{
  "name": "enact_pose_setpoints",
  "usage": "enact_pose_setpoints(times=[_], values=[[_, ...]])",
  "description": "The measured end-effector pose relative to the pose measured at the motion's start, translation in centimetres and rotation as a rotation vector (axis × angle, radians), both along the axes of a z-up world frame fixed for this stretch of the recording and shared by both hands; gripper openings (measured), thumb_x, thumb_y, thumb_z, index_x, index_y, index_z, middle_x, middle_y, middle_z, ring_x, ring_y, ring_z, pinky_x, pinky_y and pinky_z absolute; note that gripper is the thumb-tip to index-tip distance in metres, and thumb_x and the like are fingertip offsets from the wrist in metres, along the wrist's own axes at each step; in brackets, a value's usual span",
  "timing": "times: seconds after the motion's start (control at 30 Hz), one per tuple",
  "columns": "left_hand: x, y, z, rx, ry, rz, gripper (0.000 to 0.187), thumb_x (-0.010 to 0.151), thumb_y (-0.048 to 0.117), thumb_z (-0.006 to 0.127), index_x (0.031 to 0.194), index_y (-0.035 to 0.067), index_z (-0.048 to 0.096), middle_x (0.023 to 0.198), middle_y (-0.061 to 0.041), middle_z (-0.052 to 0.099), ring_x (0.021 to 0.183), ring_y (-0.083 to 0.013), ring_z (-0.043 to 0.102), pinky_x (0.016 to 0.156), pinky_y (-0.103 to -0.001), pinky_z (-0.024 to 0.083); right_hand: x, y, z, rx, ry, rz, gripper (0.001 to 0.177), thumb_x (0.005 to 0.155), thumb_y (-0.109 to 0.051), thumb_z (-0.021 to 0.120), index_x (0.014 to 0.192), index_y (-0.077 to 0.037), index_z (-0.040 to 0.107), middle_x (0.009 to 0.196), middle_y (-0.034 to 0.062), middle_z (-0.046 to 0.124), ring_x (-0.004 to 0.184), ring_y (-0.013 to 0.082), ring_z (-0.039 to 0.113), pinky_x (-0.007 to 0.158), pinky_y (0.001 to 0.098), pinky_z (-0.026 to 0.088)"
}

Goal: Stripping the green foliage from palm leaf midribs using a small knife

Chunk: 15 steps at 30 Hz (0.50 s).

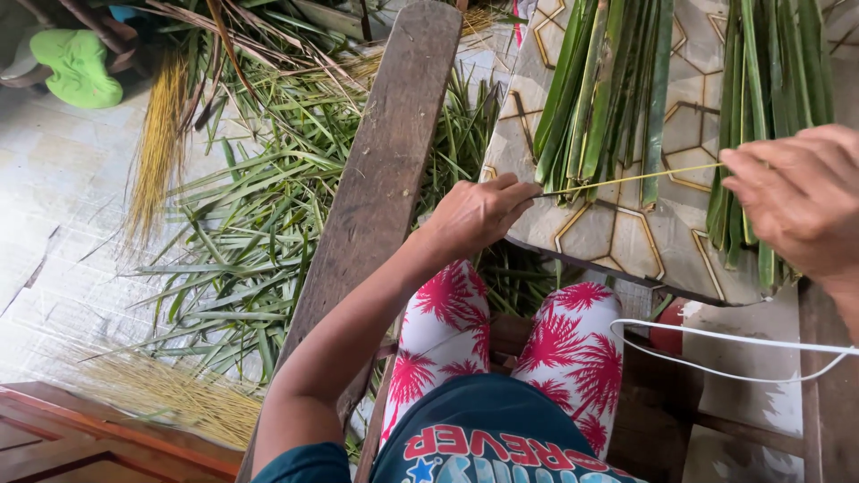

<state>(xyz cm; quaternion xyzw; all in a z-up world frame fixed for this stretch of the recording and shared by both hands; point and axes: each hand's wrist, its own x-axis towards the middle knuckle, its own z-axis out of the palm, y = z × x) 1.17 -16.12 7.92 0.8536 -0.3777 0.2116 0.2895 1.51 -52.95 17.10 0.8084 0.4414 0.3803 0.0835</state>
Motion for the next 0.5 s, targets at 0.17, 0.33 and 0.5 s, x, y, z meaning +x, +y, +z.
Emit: enact_pose_setpoints(times=[0.17, 0.33, 0.5], values=[[0.3, -0.2, -0.5, 0.060, -0.089, 0.044, 0.023, 0.097, 0.018, 0.056, 0.119, 0.011, 0.060, 0.088, -0.006, 0.059, 0.059, -0.0296, 0.061, 0.040, -0.042, 0.046, 0.1, 3.1, 0.8, -0.187, -0.041, -0.059, 0.033, 0.095, -0.017, 0.075, 0.127, -0.013, 0.073, 0.112, 0.0012, 0.075, 0.092, 0.0175, 0.067, 0.091, 0.0317, 0.053], [-0.5, -0.1, 0.5, 0.045, -0.135, 0.048, 0.016, 0.099, 0.012, 0.053, 0.113, 0.008, 0.057, 0.083, -0.008, 0.053, 0.046, -0.0313, 0.053, 0.035, -0.043, 0.038, 1.0, 4.6, 0.7, -0.149, 0.109, 0.056, 0.027, 0.090, 0.000, 0.076, 0.115, -0.012, 0.075, 0.102, 0.0024, 0.071, 0.083, 0.0187, 0.063, 0.078, 0.0329, 0.052], [-0.8, 0.2, 0.7, 0.021, -0.141, 0.029, 0.020, 0.099, 0.009, 0.055, 0.118, 0.005, 0.057, 0.086, -0.009, 0.055, 0.048, -0.0266, 0.054, 0.036, -0.040, 0.040, 0.8, 5.4, 0.1, -0.166, 0.106, 0.034, 0.028, 0.087, -0.007, 0.078, 0.115, -0.012, 0.075, 0.100, 0.0026, 0.073, 0.079, 0.0153, 0.066, 0.073, 0.0294, 0.057]])
